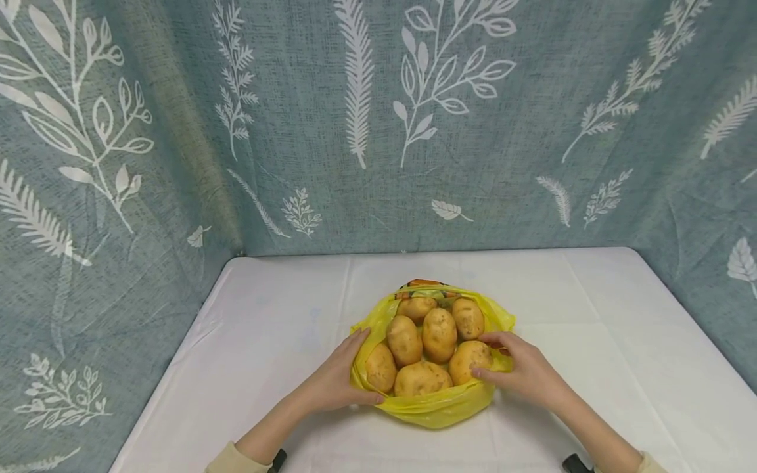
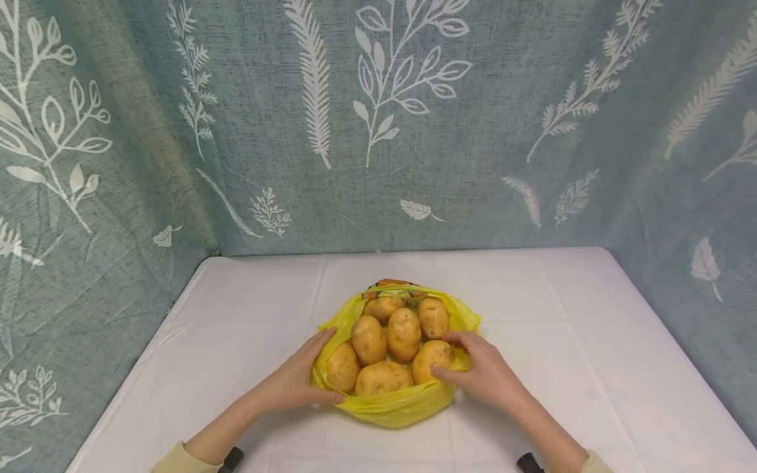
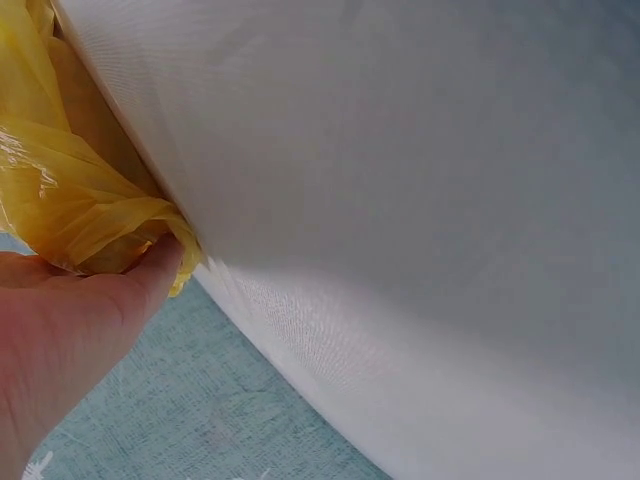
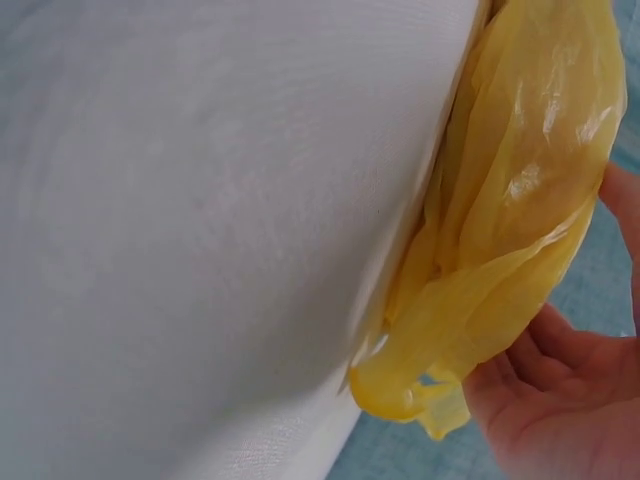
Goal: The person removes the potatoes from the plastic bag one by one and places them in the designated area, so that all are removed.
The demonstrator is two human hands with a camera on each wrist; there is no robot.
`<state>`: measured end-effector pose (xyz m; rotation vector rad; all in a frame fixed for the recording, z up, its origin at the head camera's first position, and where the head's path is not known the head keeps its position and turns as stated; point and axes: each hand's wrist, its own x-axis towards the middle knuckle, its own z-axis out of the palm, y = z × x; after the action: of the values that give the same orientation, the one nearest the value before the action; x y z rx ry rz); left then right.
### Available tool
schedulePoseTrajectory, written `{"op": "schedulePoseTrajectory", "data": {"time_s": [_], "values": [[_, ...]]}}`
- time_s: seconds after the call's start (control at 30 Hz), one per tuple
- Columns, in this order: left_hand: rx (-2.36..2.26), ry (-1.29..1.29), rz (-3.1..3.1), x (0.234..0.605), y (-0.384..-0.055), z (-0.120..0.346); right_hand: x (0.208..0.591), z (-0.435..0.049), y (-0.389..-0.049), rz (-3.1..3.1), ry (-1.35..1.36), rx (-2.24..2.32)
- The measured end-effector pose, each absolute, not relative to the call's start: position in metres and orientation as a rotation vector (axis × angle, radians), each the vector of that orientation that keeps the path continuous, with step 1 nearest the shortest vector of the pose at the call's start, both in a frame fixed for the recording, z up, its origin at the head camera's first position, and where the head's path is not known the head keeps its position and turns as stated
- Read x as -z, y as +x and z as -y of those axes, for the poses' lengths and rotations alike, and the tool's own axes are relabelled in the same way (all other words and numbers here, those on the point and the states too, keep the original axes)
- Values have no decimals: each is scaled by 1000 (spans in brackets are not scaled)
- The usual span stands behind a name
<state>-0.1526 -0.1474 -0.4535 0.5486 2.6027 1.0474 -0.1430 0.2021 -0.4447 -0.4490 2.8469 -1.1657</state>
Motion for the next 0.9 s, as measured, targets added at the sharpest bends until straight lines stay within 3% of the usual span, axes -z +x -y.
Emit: {"op": "schedulePoseTrajectory", "data": {"time_s": [0.9], "values": [[-1057,554,-2590,454,-153,147,446,-203,-142,-2737,-387,1140]]}}
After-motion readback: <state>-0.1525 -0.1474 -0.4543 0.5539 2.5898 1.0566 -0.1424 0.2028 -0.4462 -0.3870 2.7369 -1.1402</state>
